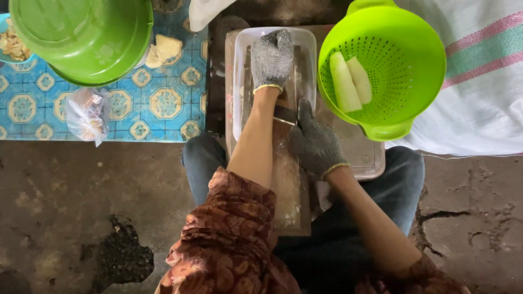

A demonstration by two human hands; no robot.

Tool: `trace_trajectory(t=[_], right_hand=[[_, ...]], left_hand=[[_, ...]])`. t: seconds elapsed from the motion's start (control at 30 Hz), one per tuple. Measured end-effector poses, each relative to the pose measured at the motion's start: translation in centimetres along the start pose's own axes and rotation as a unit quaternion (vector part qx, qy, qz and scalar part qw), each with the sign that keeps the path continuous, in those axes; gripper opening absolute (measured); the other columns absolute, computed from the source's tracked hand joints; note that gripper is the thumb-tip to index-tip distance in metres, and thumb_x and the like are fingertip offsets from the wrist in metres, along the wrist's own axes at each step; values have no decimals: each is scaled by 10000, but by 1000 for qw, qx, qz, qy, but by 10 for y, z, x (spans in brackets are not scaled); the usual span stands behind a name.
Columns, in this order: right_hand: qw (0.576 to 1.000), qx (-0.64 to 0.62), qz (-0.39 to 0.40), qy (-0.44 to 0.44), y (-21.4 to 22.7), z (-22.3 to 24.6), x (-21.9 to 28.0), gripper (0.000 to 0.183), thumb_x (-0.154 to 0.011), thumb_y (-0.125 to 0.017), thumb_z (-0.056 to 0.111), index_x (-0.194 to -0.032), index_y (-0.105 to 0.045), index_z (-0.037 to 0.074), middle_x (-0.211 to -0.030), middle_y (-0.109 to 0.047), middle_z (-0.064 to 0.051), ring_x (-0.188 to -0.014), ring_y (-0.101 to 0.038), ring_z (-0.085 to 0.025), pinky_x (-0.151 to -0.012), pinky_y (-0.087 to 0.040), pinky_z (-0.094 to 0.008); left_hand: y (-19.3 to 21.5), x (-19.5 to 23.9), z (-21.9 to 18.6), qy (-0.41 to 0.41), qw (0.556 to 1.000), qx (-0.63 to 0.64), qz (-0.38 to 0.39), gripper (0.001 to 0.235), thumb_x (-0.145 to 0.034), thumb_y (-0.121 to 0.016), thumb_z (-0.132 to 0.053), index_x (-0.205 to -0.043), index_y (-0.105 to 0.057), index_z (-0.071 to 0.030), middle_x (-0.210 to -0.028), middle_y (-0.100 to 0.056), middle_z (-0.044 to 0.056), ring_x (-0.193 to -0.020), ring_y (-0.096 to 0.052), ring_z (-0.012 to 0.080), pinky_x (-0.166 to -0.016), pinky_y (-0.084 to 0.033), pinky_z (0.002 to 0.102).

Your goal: Grating a white vegetable on a manual grater box.

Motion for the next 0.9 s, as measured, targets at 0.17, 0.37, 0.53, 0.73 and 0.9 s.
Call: trace_trajectory(t=[0.17,0.37,0.53,0.73,0.9], right_hand=[[999,34,-5,-3,-3,-3,-2,720,-915,-480,304,-1575,-321,63,-1037,-694,-303,-843,-639,-532,-703,-492,-582],[1000,22,-9,7,0,3,0,722,-915,-482,287,-1574,-322,39,-1123,-682,-308,-913,-640,-536,-740,-495,-583],[1000,24,-12,17,-8,-7,1,737,-923,-486,303,-1589,-322,32,-1065,-696,-315,-834,-642,-526,-707,-498,-567],[1000,-21,-19,14,4,9,4,706,-897,-486,254,-1544,-368,-3,-931,-684,-261,-731,-599,-475,-644,-467,-540],[1000,17,5,-7,-4,-6,-2,745,-923,-457,308,-1601,-286,50,-1120,-695,-294,-921,-645,-524,-744,-494,-563]], left_hand=[[1,-9,-4,21,999,30,32,419,-921,-483,-331,-834,-746,-17,-785,-784,109,-630,-650,223,-644,-564,368],[-6,-15,7,8,999,45,14,458,-918,-507,-405,-966,-765,-29,-918,-822,119,-745,-741,286,-722,-589,363],[-5,-17,12,27,997,61,34,475,-927,-509,-439,-854,-752,-37,-696,-739,45,-596,-613,164,-609,-547,324],[1,-15,13,129,966,201,100,445,-875,-572,-439,-674,-685,-58,-587,-667,32,-535,-594,163,-562,-517,298],[-2,-11,10,114,984,51,125,543,-899,-451,-511,-732,-727,-75,-643,-693,30,-593,-603,174,-609,-524,355]])
Point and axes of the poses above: each hand's wrist, its own x-axis away from the middle knuckle, its own y-axis out of the back of the hand, z = x × y, the point moved 3 cm from there along -x, towards the middle knuckle
